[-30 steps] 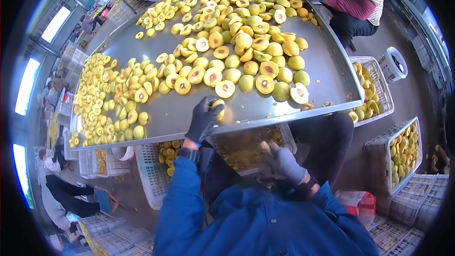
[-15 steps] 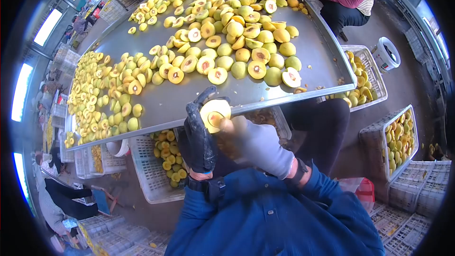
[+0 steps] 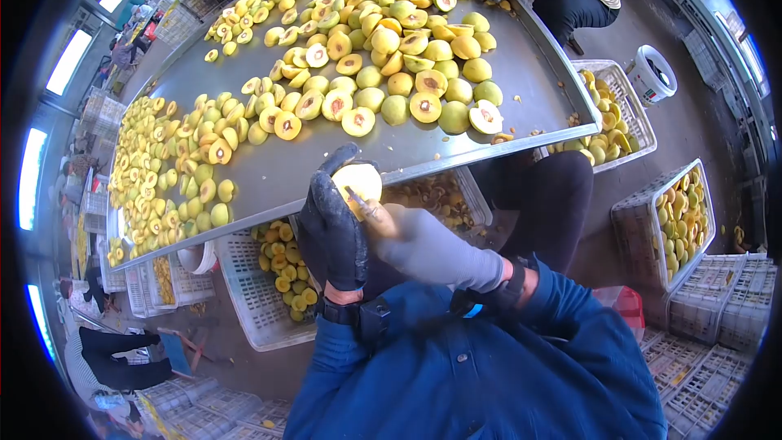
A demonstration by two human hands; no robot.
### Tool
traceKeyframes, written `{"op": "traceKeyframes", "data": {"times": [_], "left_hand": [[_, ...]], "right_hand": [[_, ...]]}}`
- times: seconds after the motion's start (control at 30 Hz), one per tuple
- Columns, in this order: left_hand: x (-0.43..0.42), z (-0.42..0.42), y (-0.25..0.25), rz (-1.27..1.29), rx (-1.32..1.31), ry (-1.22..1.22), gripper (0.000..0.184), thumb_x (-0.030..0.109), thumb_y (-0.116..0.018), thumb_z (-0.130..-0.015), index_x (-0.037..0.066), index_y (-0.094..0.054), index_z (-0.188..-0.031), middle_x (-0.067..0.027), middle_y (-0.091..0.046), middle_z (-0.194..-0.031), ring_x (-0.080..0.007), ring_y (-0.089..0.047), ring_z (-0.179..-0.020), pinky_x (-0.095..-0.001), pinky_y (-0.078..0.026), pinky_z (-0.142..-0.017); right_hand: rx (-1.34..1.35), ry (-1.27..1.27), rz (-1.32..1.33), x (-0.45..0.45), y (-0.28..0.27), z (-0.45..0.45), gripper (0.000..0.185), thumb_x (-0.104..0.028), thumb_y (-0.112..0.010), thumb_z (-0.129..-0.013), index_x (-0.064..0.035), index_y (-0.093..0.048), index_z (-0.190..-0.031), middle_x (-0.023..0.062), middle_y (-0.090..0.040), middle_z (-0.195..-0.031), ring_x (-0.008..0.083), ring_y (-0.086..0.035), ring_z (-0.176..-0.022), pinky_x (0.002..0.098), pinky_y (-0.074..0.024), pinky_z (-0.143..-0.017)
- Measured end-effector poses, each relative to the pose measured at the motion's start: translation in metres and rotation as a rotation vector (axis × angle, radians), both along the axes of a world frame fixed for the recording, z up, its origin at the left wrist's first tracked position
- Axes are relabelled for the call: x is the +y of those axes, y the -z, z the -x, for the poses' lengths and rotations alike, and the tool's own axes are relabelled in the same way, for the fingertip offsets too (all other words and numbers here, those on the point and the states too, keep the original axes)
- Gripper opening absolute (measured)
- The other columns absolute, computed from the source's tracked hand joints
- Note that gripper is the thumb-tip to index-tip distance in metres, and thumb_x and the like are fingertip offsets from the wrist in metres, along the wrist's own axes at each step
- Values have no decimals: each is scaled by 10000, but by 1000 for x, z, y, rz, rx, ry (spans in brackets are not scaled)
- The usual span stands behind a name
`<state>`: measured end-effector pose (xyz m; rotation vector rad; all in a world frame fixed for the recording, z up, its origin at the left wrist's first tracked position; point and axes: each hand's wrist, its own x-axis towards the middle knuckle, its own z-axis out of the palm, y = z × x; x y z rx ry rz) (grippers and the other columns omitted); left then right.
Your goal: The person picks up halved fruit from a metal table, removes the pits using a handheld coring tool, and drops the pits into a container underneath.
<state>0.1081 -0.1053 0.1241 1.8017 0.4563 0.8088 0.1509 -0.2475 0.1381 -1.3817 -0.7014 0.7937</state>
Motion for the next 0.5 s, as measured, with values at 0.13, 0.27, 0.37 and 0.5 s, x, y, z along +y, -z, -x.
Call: {"op": "traceKeyframes", "data": {"times": [0.13,0.27,0.37,0.5], "left_hand": [[10,9,5,-225,129,64,306,228,-469,-997,79,-603,-1229,-98,-700,-1105,-263,-667,-1005,-370,-517,-881],[19,19,24,-379,147,180,342,236,-519,-985,40,-565,-1260,-127,-681,-1118,-273,-667,-955,-370,-528,-862],[17,12,21,805,32,557,413,295,-532,-989,-45,-577,-1219,-146,-676,-1097,-255,-664,-972,-361,-541,-847],[-6,20,6,-147,158,303,580,193,-588,-948,-47,-362,-1426,-194,-612,-1220,-297,-631,-1061,-395,-495,-947]], "right_hand": [[50,-48,-36,2,15,-2,282,-153,-612,-904,17,-578,-1126,94,-652,-864,195,-635,-789,343,-515,-740],[-17,-220,186,-8,15,-17,201,-152,-606,-907,-5,-615,-1044,18,-607,-722,118,-594,-650,284,-484,-596],[717,-516,77,-18,11,-21,124,-174,-617,-908,-53,-633,-893,-21,-519,-641,34,-469,-515,213,-359,-469],[1083,-478,-238,-6,33,-4,185,-213,-592,-936,-49,-606,-852,-52,-469,-583,40,-399,-425,213,-297,-395]]}}
